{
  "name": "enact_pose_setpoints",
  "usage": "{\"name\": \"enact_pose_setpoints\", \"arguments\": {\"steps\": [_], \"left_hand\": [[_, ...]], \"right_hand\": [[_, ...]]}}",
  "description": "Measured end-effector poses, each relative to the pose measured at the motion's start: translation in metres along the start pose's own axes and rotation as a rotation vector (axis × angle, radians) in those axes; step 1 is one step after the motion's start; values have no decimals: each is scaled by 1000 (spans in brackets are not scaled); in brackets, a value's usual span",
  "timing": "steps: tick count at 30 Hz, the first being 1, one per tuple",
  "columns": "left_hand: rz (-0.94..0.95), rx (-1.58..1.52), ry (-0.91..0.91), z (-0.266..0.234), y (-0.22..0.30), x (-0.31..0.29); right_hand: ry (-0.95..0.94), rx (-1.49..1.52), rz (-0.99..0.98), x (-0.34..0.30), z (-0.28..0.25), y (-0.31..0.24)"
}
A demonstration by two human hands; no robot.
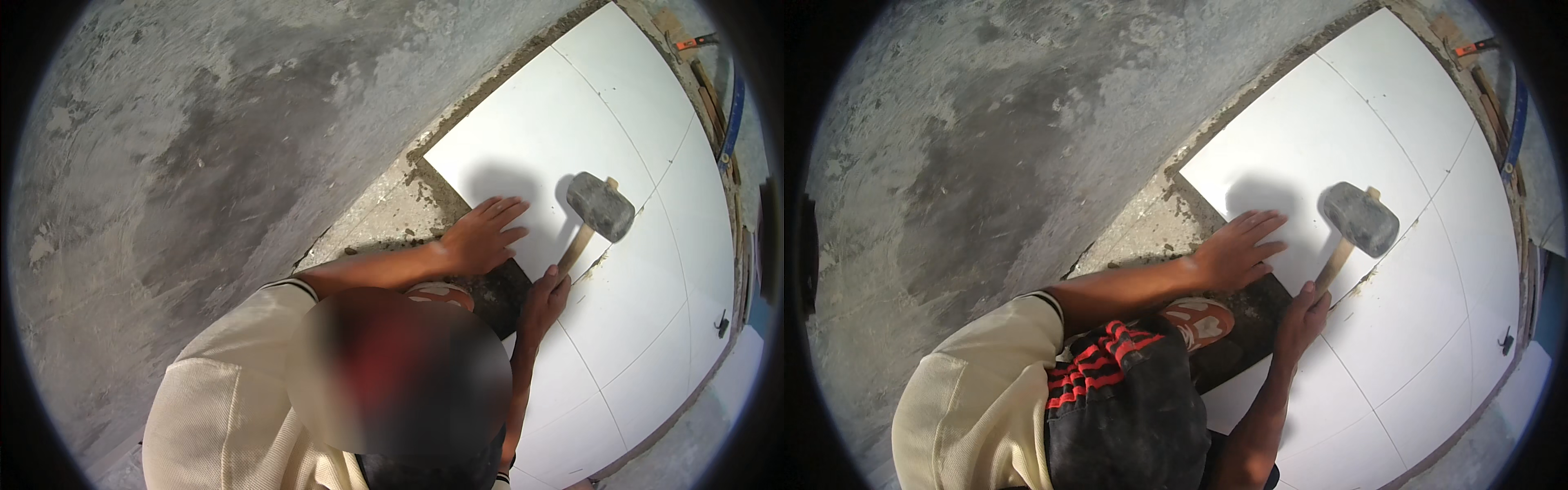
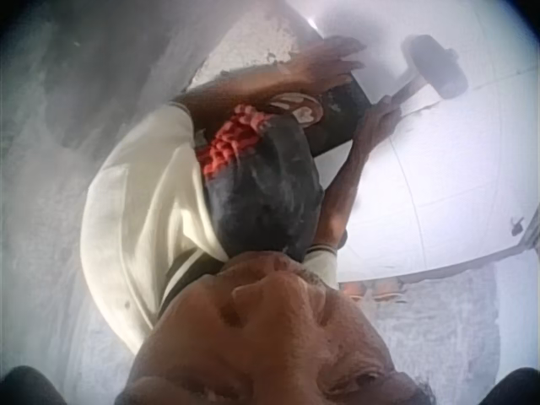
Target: The person spreads cement on a tile, places it on the floor, and taps it into place with a rubber mallet. They then scrape excess cement from the edges and wipe the tile surface with a sponge.
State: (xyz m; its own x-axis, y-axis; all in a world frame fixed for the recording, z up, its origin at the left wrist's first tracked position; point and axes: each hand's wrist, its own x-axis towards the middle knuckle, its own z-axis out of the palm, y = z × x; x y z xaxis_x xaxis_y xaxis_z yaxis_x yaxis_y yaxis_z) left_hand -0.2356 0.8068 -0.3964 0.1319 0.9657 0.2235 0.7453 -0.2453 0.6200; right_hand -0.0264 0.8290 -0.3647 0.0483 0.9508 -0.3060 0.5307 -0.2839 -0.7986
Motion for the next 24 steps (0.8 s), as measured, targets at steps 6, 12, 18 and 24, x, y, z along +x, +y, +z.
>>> {"name": "enact_pose_setpoints", "arguments": {"steps": [6,12,18,24], "left_hand": [[19,86,-25,36,-34,76],[25,116,-59,41,-32,92],[2,158,-161,45,-32,99],[22,132,-110,36,-34,93]], "right_hand": [[-85,-90,0,36,12,-31],[-142,-153,-81,68,21,-52],[-128,-180,-137,85,38,-68],[-133,-163,-135,93,27,-110]]}}
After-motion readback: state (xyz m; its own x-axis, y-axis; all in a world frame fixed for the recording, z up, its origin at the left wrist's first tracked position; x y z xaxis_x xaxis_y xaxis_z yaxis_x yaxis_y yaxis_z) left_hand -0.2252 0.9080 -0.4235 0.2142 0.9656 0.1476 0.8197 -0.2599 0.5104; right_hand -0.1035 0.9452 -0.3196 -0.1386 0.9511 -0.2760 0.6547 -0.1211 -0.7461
